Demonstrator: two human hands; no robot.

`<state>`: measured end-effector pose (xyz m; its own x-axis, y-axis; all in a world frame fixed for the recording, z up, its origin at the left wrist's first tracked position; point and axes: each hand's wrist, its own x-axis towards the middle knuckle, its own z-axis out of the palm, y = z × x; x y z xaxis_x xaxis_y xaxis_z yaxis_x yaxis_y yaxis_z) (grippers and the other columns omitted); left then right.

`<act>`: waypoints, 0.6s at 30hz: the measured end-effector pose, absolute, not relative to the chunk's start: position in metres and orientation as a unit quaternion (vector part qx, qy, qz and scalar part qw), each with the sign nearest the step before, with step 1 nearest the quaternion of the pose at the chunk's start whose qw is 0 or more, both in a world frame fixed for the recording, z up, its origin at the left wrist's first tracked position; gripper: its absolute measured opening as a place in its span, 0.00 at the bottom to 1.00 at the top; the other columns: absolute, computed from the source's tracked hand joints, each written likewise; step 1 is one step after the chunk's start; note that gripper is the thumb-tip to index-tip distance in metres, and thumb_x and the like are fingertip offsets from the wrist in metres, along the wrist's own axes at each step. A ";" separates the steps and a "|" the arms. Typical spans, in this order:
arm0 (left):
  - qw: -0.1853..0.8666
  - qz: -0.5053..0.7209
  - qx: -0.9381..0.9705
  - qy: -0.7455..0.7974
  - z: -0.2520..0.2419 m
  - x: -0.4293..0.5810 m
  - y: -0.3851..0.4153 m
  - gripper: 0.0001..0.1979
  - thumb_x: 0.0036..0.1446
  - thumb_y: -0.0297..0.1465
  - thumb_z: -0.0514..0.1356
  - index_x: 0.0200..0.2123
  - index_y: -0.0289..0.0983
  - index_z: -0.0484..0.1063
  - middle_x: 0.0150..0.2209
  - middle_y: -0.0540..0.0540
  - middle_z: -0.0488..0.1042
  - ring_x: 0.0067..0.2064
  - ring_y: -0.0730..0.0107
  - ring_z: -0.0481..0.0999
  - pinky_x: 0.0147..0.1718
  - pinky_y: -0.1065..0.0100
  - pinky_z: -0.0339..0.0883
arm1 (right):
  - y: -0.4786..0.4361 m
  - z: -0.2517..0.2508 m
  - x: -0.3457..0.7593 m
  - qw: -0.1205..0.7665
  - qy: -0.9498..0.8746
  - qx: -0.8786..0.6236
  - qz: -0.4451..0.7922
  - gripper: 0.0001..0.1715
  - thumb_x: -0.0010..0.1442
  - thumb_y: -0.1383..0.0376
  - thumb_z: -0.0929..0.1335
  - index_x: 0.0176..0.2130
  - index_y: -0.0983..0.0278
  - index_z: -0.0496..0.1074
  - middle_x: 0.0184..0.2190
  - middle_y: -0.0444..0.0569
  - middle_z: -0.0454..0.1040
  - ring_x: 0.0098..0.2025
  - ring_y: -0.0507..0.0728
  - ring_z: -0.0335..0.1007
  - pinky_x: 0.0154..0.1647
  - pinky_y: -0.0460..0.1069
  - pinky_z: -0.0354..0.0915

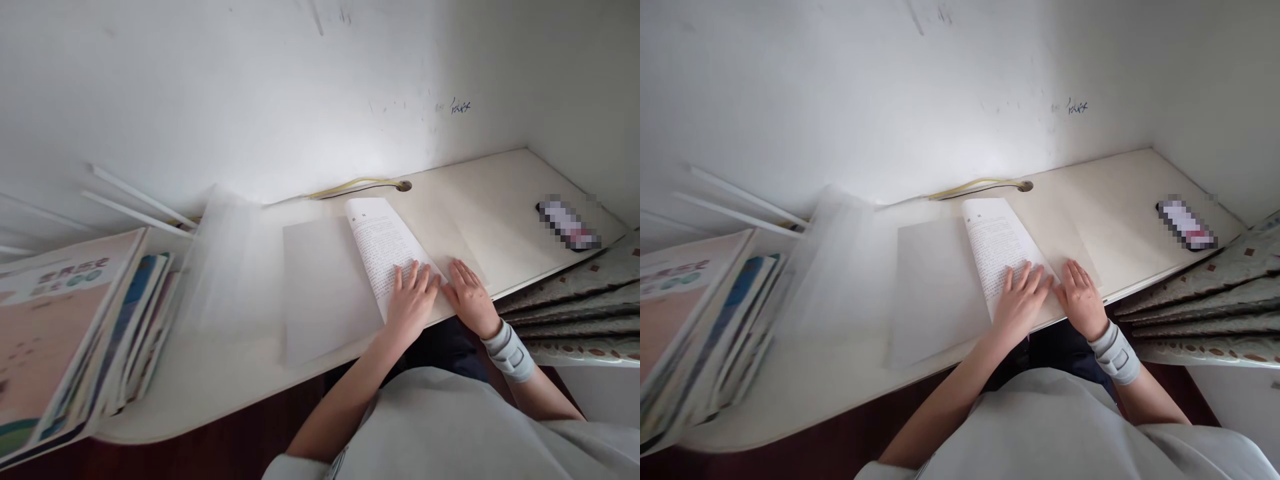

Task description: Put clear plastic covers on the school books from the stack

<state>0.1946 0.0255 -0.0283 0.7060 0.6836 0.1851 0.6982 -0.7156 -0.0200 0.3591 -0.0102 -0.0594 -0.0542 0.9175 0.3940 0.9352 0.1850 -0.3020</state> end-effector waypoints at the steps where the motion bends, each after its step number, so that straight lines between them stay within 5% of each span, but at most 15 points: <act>1: 0.046 -0.084 -0.924 -0.370 -0.028 0.195 0.025 0.20 0.64 0.30 0.47 0.57 0.40 0.64 0.61 0.41 0.63 0.64 0.49 0.55 0.58 0.40 0.49 | -0.010 -0.060 0.360 0.263 -0.726 -0.635 -0.013 0.30 0.65 0.60 0.58 0.61 0.73 0.56 0.57 0.67 0.63 0.62 0.64 0.55 0.58 0.62 0.61; 8: 0.050 -0.110 -0.936 -0.332 -0.029 0.201 0.022 0.20 0.64 0.27 0.44 0.58 0.31 0.62 0.60 0.39 0.63 0.64 0.57 0.56 0.61 0.49 0.50 | -0.013 -0.057 0.373 0.272 -0.740 -0.614 0.026 0.33 0.64 0.57 0.59 0.62 0.73 0.54 0.60 0.68 0.59 0.64 0.65 0.51 0.59 0.61 0.60; 18: 0.054 -0.106 -0.934 -0.338 -0.025 0.208 0.018 0.20 0.61 0.22 0.47 0.56 0.24 0.62 0.59 0.30 0.63 0.63 0.57 0.59 0.61 0.58 0.54 | -0.016 -0.053 0.393 0.171 -0.729 -0.661 -0.042 0.25 0.66 0.60 0.56 0.53 0.73 0.67 0.58 0.64 0.63 0.63 0.66 0.54 0.61 0.61 0.55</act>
<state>0.2084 0.0184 -0.0254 0.7489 0.6201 0.2338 0.6430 -0.7652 -0.0299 0.3931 -0.0158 -0.0530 -0.0667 0.9501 0.3047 0.9789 0.1214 -0.1643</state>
